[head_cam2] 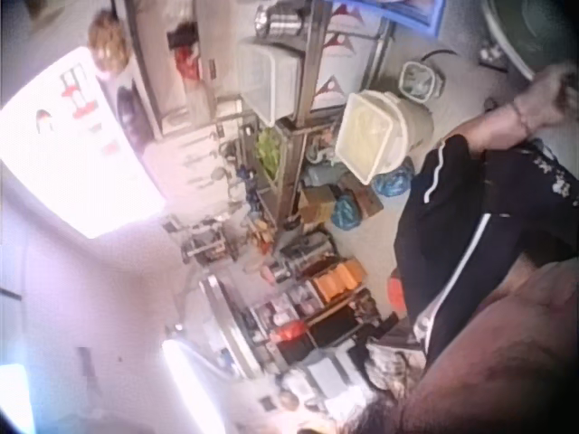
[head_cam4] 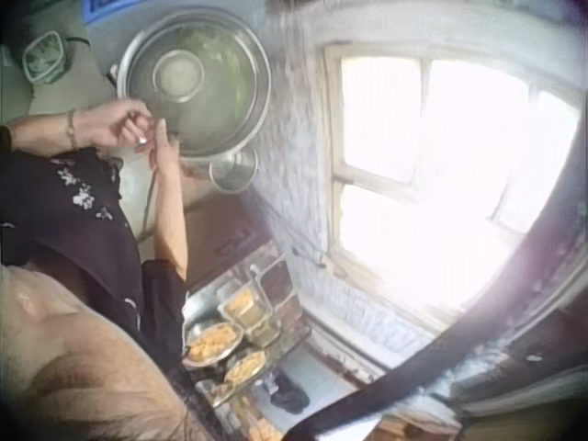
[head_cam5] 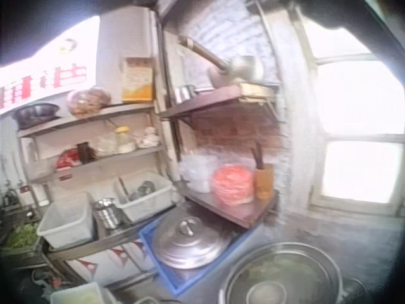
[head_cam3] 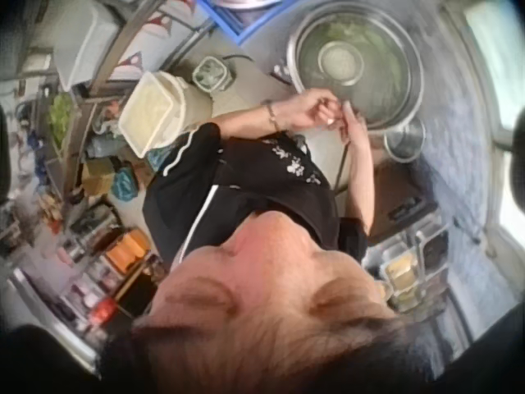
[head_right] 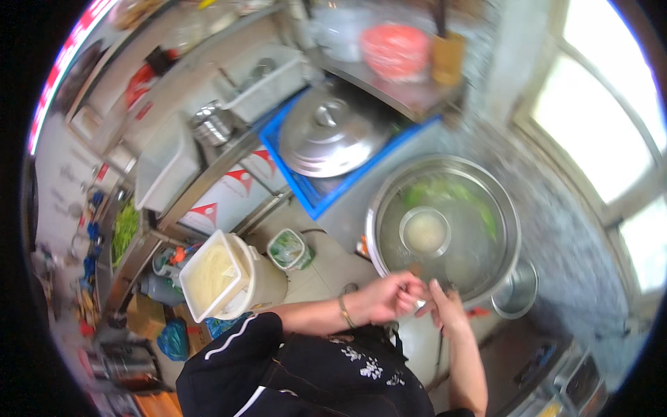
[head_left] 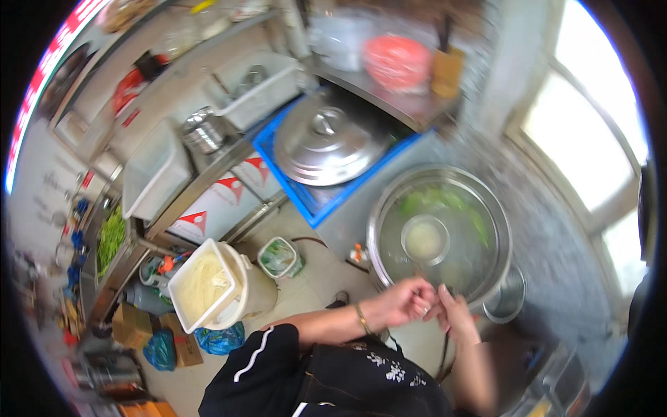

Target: The person assembles a noodle bowl by boiling noodles and greens in a large pot, then transferring them to a bowl. They add fried tofu, wood ear mushrooms, and a meat skewer from a serving counter, then cover the bowl with a lid.

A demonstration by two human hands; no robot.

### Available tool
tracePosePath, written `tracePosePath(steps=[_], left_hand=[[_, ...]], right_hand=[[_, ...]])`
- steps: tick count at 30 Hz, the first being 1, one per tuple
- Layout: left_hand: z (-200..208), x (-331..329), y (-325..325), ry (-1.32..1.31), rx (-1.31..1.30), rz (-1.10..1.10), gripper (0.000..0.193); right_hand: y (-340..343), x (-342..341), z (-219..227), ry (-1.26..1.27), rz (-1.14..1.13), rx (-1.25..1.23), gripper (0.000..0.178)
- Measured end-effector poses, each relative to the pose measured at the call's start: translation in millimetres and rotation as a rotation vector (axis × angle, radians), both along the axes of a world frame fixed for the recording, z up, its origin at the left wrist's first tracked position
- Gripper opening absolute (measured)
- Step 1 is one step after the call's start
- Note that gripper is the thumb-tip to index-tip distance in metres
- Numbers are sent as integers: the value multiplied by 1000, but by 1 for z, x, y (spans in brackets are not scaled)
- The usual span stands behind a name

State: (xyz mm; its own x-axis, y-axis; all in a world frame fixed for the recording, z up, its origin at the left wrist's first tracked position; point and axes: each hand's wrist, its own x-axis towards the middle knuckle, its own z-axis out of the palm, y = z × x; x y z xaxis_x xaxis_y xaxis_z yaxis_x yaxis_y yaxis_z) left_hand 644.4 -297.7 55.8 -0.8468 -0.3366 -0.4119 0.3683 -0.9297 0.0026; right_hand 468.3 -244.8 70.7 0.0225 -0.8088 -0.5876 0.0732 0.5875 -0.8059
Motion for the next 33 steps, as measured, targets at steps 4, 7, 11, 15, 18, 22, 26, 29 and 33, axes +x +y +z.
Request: tracePosePath(steps=[4, 7, 11, 15, 18, 22, 26, 29, 33], left_hand=[[2, 9, -2, 79, 8, -66, 24], [-2, 32, -21, 63, -145, -254, 23], [11, 148, -101, -319, -765, -429, 34], [1, 361, -262, -1022, -1128, 4, 43], [0, 561, -366, -1898, -960, 597, 50], [11, 720, -429, -2399, -484, 820, 60], [27, 758, -468, -2389, -266, 709, 73], [8, 812, -480, -2413, -326, 510, 66], [45, 795, -489, -2443, -394, 336, 36]], right_hand=[[-40, 39, -48, -225, -154, 320, 46], [-62, 63, -43, -139, -213, 228, 44], [-78, 100, -20, 11, -331, 105, 42], [-96, 148, 6, 133, -428, 85, 39], [-122, 188, 21, 193, -433, 118, 38], [-158, 231, 37, 260, -425, 163, 36], [-184, 262, 47, 305, -433, 176, 35], [-201, 276, 50, 316, -403, 182, 34], [-202, 281, 56, 342, -427, 184, 34]])
